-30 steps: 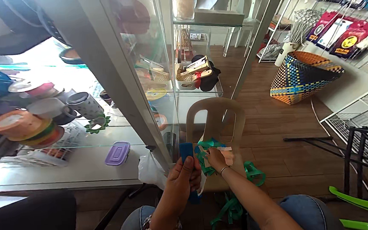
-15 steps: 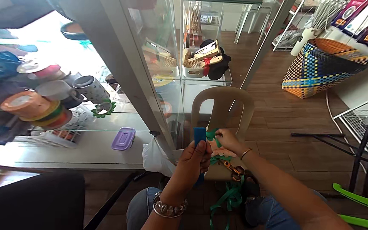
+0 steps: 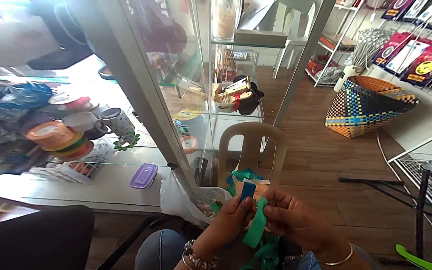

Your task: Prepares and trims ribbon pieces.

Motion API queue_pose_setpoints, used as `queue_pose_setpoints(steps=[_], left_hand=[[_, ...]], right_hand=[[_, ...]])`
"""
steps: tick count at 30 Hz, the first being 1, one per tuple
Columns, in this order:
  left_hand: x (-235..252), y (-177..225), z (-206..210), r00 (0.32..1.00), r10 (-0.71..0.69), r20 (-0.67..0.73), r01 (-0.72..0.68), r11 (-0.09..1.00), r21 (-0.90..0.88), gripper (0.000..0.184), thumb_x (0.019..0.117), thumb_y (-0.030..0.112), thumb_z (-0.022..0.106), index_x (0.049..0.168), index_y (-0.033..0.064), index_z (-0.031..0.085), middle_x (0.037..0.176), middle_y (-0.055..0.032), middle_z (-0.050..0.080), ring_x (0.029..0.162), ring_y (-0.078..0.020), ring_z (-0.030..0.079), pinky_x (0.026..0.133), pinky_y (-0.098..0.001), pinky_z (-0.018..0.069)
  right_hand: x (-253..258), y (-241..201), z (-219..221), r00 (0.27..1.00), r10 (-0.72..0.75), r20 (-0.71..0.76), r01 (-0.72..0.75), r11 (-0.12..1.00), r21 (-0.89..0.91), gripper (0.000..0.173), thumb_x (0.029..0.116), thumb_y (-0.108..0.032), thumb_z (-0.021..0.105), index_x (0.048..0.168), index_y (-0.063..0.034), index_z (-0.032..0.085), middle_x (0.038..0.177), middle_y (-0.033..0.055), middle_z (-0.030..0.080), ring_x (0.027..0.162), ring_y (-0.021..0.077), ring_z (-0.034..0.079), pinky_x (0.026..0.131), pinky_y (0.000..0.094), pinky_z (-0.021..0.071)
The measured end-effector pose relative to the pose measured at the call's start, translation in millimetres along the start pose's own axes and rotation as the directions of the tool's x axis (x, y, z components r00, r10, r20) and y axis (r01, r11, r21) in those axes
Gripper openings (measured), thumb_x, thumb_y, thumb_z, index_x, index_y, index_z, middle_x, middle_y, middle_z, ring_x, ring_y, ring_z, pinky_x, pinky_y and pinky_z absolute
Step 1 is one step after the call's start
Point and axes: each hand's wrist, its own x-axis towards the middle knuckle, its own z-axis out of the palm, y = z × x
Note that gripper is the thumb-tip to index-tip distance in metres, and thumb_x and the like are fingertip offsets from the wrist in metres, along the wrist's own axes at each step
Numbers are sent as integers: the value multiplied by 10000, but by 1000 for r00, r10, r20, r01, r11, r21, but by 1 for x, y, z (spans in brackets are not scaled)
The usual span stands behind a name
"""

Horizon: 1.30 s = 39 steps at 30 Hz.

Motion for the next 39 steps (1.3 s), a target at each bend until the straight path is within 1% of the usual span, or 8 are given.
queue_pose_setpoints(steps=[7, 11, 19, 25, 33, 35, 36, 39], left_hand=[[2, -16, -2, 995, 7, 102, -15, 997, 75, 180, 1061, 133, 416, 1041, 140, 595, 820, 144, 571, 692, 54, 530, 632, -147, 466], [0, -19, -2, 988, 79, 132, -104, 975, 196, 126, 1036, 96, 489, 1060, 85, 612, 862, 134, 591, 763, 72, 553, 711, -141, 486], [-3, -17, -5, 990, 60, 128, -89, 967, 238, 233, 1083, 79, 379, 1150, 15, 593, 908, 73, 631, 837, 33, 616, 806, -191, 541], [-4, -15, -1, 996, -17, 91, 9, 995, 96, 230, 1086, 130, 355, 1080, 135, 585, 814, 129, 569, 654, 45, 512, 580, -149, 445], [-4, -13, -4, 984, -49, 171, 44, 999, 33, 148, 1062, 121, 454, 1081, 175, 590, 791, 139, 558, 618, 47, 479, 538, -143, 404], [-4, -15, -8, 971, -11, 239, 11, 1000, 2, 114, 1007, 242, 639, 1102, 195, 595, 809, 160, 575, 649, 70, 503, 561, -120, 420], [-4, -16, -10, 960, 19, 279, -14, 1000, -18, 287, 948, 381, 714, 1122, 190, 590, 818, 163, 586, 672, 76, 523, 585, -112, 438], [-4, -18, -11, 938, 57, 343, -9, 990, -141, 638, 806, 731, 675, 1108, 175, 593, 793, 109, 601, 632, 37, 526, 557, -137, 436]], right_hand=[[10, 20, -7, 895, -367, -255, 95, 714, -694, 156, 900, -239, 735, 959, -95, 746, 923, -43, 640, 745, -28, 553, 643, 111, 457], [9, 17, -6, 912, -284, -297, 10, 738, -675, 193, 857, -276, 776, 898, -101, 706, 1004, -9, 634, 864, -5, 589, 723, 134, 488], [13, 11, 5, 916, -140, -375, -5, 933, -361, 330, 847, -30, 777, 1076, -58, 541, 887, 25, 668, 661, 72, 655, 563, 195, 557], [15, 15, 7, 904, -202, -378, 56, 930, -363, 302, 862, -24, 731, 1123, -30, 579, 935, 50, 685, 736, 103, 690, 620, 226, 591], [15, 18, 7, 896, -225, -383, 71, 924, -377, 275, 860, -15, 730, 1103, -24, 600, 911, 48, 692, 738, 104, 694, 640, 229, 601], [15, 18, 6, 897, -222, -382, 65, 922, -382, 268, 857, -10, 728, 1094, -29, 602, 903, 40, 691, 745, 97, 690, 661, 223, 596], [14, 17, 6, 898, -221, -381, 63, 921, -385, 266, 856, -7, 728, 1090, -31, 603, 900, 34, 691, 751, 88, 688, 669, 214, 592], [14, 16, 6, 898, -213, -386, 55, 923, -380, 258, 856, -9, 732, 1080, -30, 605, 894, 35, 694, 741, 86, 690, 658, 213, 594]])
